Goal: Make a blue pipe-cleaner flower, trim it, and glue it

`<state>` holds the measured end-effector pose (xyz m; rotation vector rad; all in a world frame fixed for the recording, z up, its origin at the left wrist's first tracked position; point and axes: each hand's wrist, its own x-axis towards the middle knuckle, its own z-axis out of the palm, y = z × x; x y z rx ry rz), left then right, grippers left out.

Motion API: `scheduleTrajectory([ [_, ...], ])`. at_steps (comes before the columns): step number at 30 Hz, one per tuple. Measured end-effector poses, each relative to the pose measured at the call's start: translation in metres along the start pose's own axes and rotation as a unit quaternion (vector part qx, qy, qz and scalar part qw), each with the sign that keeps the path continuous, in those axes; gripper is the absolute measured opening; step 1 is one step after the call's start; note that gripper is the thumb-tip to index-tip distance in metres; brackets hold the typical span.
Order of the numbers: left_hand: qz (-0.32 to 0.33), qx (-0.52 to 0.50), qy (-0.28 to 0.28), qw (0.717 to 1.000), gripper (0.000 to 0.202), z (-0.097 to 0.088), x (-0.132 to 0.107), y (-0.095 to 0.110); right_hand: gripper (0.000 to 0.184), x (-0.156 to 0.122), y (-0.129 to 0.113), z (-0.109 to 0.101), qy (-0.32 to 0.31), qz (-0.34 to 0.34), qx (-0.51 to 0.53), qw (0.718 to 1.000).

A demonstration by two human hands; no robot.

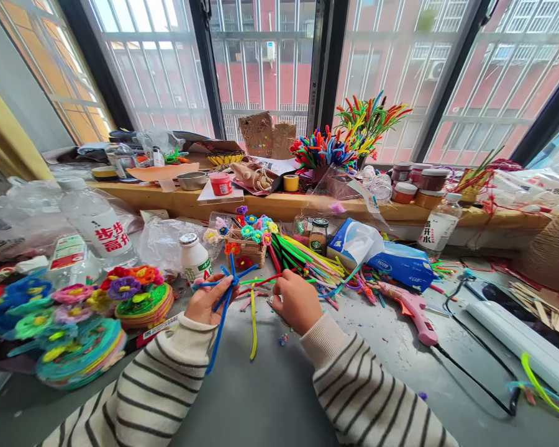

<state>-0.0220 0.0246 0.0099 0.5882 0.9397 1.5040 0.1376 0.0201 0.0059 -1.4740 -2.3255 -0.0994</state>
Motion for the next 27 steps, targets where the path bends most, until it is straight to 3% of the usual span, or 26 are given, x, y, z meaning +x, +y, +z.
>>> scheduleTrajectory([
  [2,-0.001,-0.006,-0.017,1.000,0.025,0.000,-0.002,0.000,0.012,-0.013,0.004,-0.004,0.007,0.087,0.206,0.975],
  [5,0.008,-0.012,-0.039,0.999,0.031,0.002,-0.005,-0.001,0.020,-0.029,0.005,-0.002,0.003,0.170,0.478,0.862],
  [8,0.029,-0.005,-0.052,0.998,0.035,0.004,-0.008,-0.003,0.026,-0.037,0.002,0.005,0.002,0.191,0.609,0.770],
  [10,0.045,0.002,-0.060,0.997,0.036,0.006,-0.010,-0.003,0.030,-0.039,0.000,0.009,-0.023,0.182,0.640,0.746],
  [13,0.057,0.009,-0.066,0.996,0.037,0.008,-0.013,-0.003,0.033,-0.039,-0.002,0.012,-0.059,0.144,0.648,0.746],
  [17,0.046,0.027,-0.075,0.996,0.038,0.008,-0.014,-0.003,0.034,-0.038,-0.004,0.010,-0.072,0.095,0.630,0.767],
  [21,0.043,0.039,-0.088,0.994,0.038,0.010,-0.015,-0.004,0.032,-0.038,-0.005,0.006,-0.063,0.083,0.608,0.787],
  [27,0.030,0.051,-0.090,0.994,0.040,0.012,-0.018,-0.004,0.030,-0.037,-0.004,0.004,-0.063,0.084,0.598,0.795],
])
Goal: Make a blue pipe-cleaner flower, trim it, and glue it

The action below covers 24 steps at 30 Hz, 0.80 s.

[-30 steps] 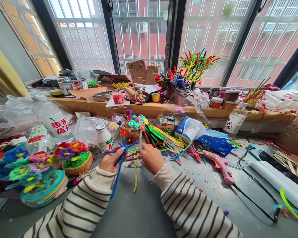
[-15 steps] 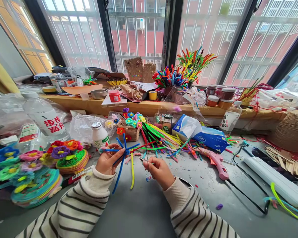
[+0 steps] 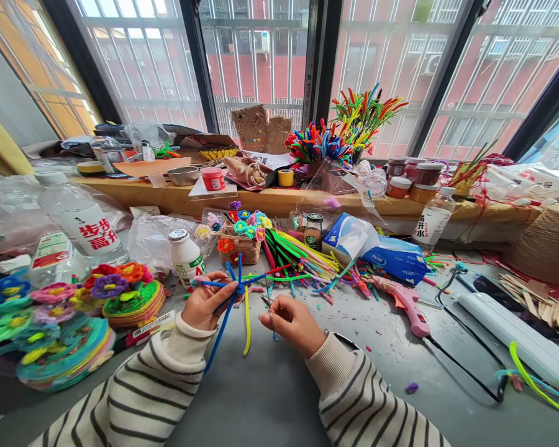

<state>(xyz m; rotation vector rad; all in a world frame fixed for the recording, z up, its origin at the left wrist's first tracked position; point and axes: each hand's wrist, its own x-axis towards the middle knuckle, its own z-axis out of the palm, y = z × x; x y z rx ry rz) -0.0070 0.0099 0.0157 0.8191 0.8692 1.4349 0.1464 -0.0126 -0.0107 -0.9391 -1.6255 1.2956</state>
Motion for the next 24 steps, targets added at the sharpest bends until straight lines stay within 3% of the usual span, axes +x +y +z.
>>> scheduleTrajectory([
  [8,-0.008,0.016,-0.005,1.000,0.039,-0.0025,0.0020,-0.0016,0.029,0.0018,0.0005,-0.0033,0.010,0.000,0.006,1.000],
  [24,-0.005,0.021,0.005,1.000,0.040,-0.0019,0.0016,-0.0005,0.031,0.0002,0.0035,-0.0060,0.056,-0.010,-0.110,0.992],
])
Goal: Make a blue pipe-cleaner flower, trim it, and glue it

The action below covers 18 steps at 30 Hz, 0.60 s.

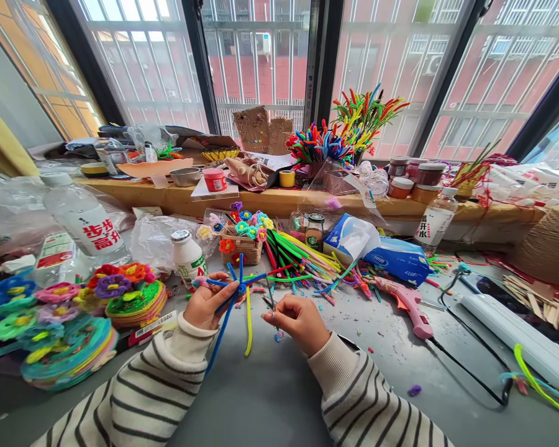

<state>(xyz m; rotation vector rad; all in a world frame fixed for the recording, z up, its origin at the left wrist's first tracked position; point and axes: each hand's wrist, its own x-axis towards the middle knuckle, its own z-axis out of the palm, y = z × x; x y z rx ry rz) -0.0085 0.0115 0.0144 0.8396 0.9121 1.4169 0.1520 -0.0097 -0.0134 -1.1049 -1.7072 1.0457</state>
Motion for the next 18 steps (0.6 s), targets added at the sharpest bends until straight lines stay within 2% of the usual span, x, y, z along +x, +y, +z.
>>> scheduleTrajectory([
  [4,0.009,0.004,-0.003,1.000,0.041,-0.0002,0.0002,-0.0001,0.031,0.0002,-0.0008,-0.0002,-0.001,0.001,-0.003,1.000],
  [9,0.006,0.006,-0.013,1.000,0.040,-0.0022,0.0015,-0.0027,0.031,-0.0004,-0.0022,-0.0004,-0.042,0.012,0.101,0.994],
  [12,0.006,0.007,-0.020,1.000,0.041,-0.0029,0.0019,-0.0041,0.032,-0.0005,-0.0012,-0.0013,-0.063,0.014,0.126,0.990],
  [18,0.007,0.010,-0.035,0.999,0.041,-0.0032,0.0016,-0.0058,0.035,-0.0001,0.0035,-0.0029,-0.060,0.031,0.138,0.988],
])
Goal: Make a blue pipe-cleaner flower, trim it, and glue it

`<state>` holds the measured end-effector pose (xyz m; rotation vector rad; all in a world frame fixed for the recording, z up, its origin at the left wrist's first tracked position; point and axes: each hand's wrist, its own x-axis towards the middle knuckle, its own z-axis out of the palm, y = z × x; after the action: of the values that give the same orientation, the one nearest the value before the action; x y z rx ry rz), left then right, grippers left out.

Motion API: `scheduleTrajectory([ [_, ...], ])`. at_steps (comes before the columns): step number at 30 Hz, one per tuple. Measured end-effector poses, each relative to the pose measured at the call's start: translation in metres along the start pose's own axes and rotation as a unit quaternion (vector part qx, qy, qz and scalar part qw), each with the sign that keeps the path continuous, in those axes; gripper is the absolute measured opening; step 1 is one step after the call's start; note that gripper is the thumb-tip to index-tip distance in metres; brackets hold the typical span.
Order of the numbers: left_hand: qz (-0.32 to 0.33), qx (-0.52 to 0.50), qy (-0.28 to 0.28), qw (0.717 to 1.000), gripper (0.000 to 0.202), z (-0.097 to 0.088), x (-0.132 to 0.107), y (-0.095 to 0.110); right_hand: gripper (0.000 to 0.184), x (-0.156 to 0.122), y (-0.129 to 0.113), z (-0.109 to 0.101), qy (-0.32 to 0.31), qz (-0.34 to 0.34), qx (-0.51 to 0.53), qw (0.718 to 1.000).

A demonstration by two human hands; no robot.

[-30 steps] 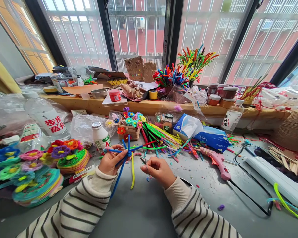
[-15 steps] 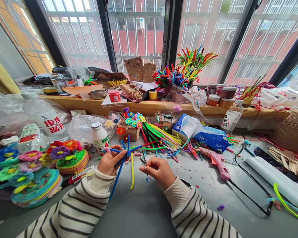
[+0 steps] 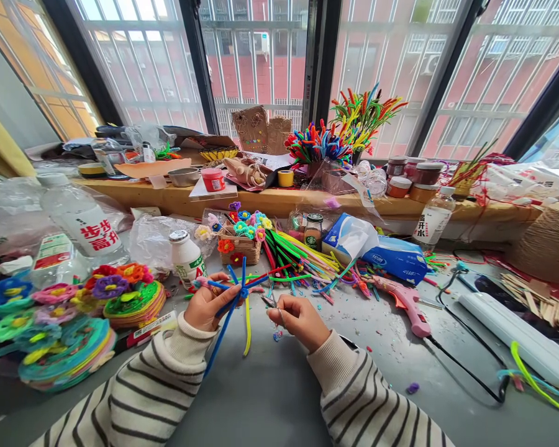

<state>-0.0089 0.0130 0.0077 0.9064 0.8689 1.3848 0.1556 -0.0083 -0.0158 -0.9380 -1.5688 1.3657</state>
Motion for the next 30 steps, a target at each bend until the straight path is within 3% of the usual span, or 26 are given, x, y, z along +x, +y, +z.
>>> scheduleTrajectory([
  [18,-0.009,-0.017,-0.005,1.000,0.041,-0.0001,0.0003,-0.0009,0.037,0.0014,-0.0008,-0.0014,-0.017,-0.003,0.021,1.000],
  [30,0.006,-0.006,0.000,1.000,0.040,-0.0004,0.0006,-0.0010,0.034,0.0006,-0.0064,0.0002,0.012,-0.030,-0.053,0.998],
])
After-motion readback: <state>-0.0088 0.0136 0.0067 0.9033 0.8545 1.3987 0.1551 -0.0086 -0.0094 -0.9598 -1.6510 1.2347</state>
